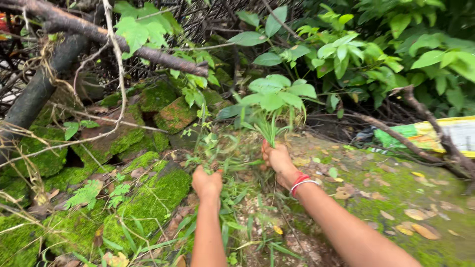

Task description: The person pulls grass and weeds from a mossy stone wall and the surrounding dirt area by hand.

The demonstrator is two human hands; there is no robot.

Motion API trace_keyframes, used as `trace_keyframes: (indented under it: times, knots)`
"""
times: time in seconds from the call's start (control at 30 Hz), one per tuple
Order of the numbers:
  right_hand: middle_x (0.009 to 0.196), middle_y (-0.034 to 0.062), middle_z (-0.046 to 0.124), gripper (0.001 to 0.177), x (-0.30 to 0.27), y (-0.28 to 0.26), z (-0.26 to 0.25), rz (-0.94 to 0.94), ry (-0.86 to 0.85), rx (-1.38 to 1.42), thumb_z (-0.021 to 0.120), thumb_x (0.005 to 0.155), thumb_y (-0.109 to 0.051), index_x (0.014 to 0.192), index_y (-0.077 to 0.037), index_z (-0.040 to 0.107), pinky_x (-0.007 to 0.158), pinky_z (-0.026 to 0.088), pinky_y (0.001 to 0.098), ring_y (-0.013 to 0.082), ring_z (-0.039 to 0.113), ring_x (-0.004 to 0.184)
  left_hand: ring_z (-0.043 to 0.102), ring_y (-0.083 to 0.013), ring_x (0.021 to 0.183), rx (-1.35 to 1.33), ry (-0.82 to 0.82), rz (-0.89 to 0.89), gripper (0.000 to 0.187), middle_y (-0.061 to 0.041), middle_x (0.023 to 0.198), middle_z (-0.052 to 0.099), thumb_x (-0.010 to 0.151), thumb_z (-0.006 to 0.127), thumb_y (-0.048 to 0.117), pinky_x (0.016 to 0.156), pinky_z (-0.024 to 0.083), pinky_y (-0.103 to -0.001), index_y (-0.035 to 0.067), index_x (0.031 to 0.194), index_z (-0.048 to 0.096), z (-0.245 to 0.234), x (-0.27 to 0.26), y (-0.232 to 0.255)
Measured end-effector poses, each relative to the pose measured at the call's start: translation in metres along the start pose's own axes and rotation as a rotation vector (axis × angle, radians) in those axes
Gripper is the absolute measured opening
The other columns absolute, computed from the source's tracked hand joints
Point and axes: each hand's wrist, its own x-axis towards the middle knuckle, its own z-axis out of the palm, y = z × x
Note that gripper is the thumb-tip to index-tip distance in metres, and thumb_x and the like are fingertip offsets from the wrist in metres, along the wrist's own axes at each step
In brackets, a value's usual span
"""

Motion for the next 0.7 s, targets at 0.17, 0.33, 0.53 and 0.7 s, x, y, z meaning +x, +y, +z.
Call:
trace_keyframes:
  times: [0.17, 0.33, 0.53, 0.7]
  knots:
    - [0.076, 0.0024, 0.059, 0.013, -0.009, -0.059, -0.026, 0.132, 0.285, 0.057, 0.059, 0.095, -0.019, 0.087, -0.013, 0.068, 0.055, 0.04, 0.0371, 0.0153, 0.047, 0.062, 0.069, -0.0418, 0.108, -0.184, 0.062, -0.263, 0.039, -0.024, 0.119, 0.07, 0.083, 0.067, 0.01, 0.098, 0.049, -0.051, 0.002, 0.121, 0.065, -0.016, -0.011, 0.047]
    - [0.086, 0.0141, 0.075, 0.055, 0.003, -0.077, 0.029, -0.077, 0.172, -0.774, 0.089, 0.07, -0.05, 0.087, 0.0, 0.071, 0.07, 0.053, 0.0397, 0.0232, 0.066, 0.075, 0.066, -0.0473, 0.106, -0.213, 0.273, -0.189, 0.037, -0.028, 0.115, 0.07, 0.085, 0.065, 0.013, 0.094, 0.048, -0.055, -0.002, 0.12, 0.062, -0.011, -0.011, 0.073]
    - [0.122, 0.0289, 0.064, 0.093, 0.099, 0.019, 0.103, -0.191, -0.315, -1.471, 0.091, 0.061, -0.072, 0.114, 0.001, 0.067, 0.102, 0.049, 0.0445, 0.0411, 0.058, 0.12, 0.058, -0.0484, 0.113, -0.171, 0.244, -0.046, 0.04, -0.032, 0.121, 0.059, 0.08, 0.067, 0.007, 0.099, 0.042, -0.055, -0.009, 0.115, 0.056, 0.001, -0.002, 0.045]
    - [0.118, 0.0223, 0.063, 0.075, 0.191, 0.155, 0.15, -0.561, -0.591, -1.188, 0.084, 0.071, -0.044, 0.129, -0.004, 0.058, 0.1, 0.034, 0.0645, 0.0406, 0.052, 0.118, 0.059, -0.0473, 0.114, -0.298, 0.263, -0.163, 0.038, -0.032, 0.123, 0.057, 0.089, 0.061, 0.008, 0.099, 0.042, -0.055, -0.01, 0.121, 0.051, 0.015, 0.025, 0.033]
